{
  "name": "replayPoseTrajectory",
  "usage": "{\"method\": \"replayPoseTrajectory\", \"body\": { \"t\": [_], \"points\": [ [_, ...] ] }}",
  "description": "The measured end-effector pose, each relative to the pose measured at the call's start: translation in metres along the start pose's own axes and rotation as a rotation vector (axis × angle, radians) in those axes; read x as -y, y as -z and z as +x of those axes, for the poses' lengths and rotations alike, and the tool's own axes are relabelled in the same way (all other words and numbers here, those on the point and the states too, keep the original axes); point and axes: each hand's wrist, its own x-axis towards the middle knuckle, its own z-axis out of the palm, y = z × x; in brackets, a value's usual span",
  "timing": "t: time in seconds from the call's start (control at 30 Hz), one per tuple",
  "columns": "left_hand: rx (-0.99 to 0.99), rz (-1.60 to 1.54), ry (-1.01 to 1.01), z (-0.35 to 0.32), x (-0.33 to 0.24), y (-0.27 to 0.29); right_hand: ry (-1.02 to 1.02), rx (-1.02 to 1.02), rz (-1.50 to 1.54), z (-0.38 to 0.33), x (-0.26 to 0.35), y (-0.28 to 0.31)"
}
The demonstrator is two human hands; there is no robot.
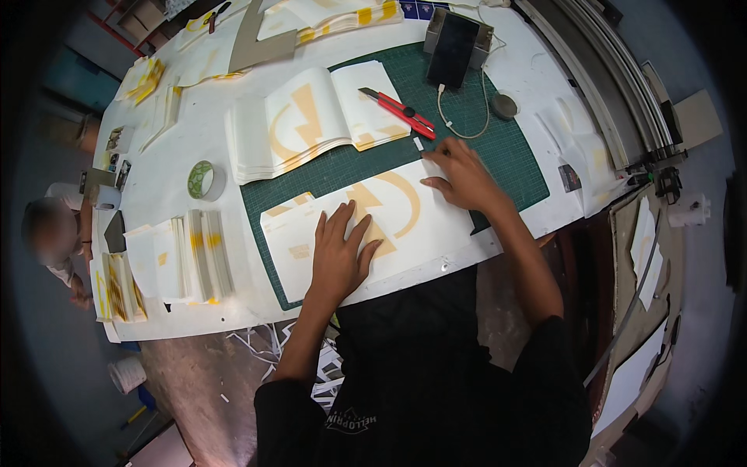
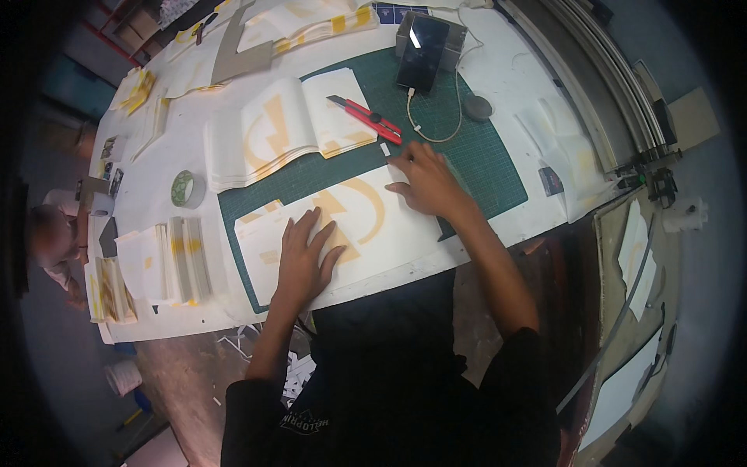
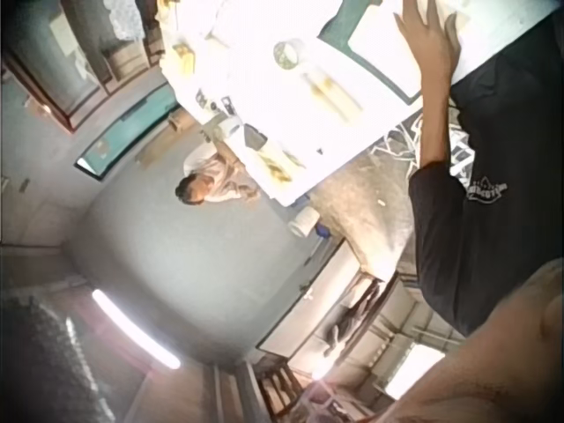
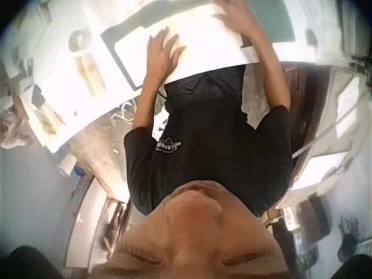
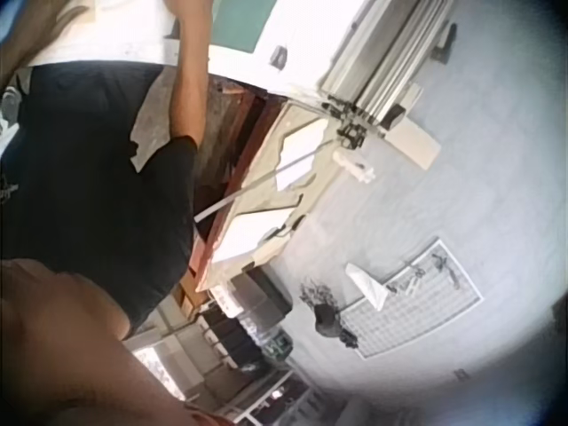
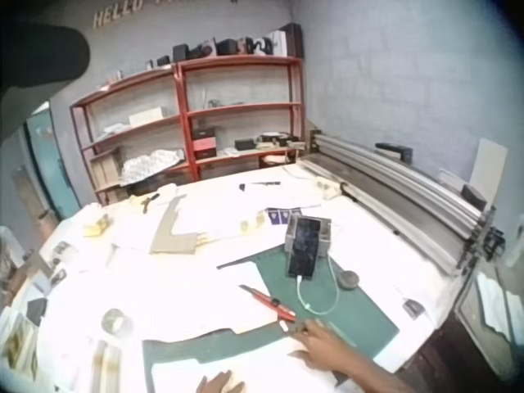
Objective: The person repeatedly opens a book, smooths the pages with both hands, and closes it. They handle multiple books one at a time on a green cutting mat, occasionally using a plastic scraper to press the pages. The books are stacked on the table as they are processed.
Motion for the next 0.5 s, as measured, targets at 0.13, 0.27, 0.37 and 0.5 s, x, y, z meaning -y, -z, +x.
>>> {"method": "replayPoseTrajectory", "body": {
  "t": [0.13,0.27,0.37,0.5],
  "points": [
    [-0.027,0.004,0.022,-0.003,-0.005,-0.008,0.024,-0.036,-0.010,0.006,-0.010,-0.005],
    [-0.044,0.007,0.023,-0.002,-0.005,-0.009,0.001,-0.004,0.011,0.013,-0.010,0.002],
    [-0.051,0.002,0.024,-0.003,-0.005,-0.009,0.030,-0.016,0.008,0.011,-0.009,0.003],
    [-0.049,0.002,0.025,-0.002,-0.006,-0.009,0.053,-0.064,-0.017,0.007,-0.009,0.000]
  ]
}}
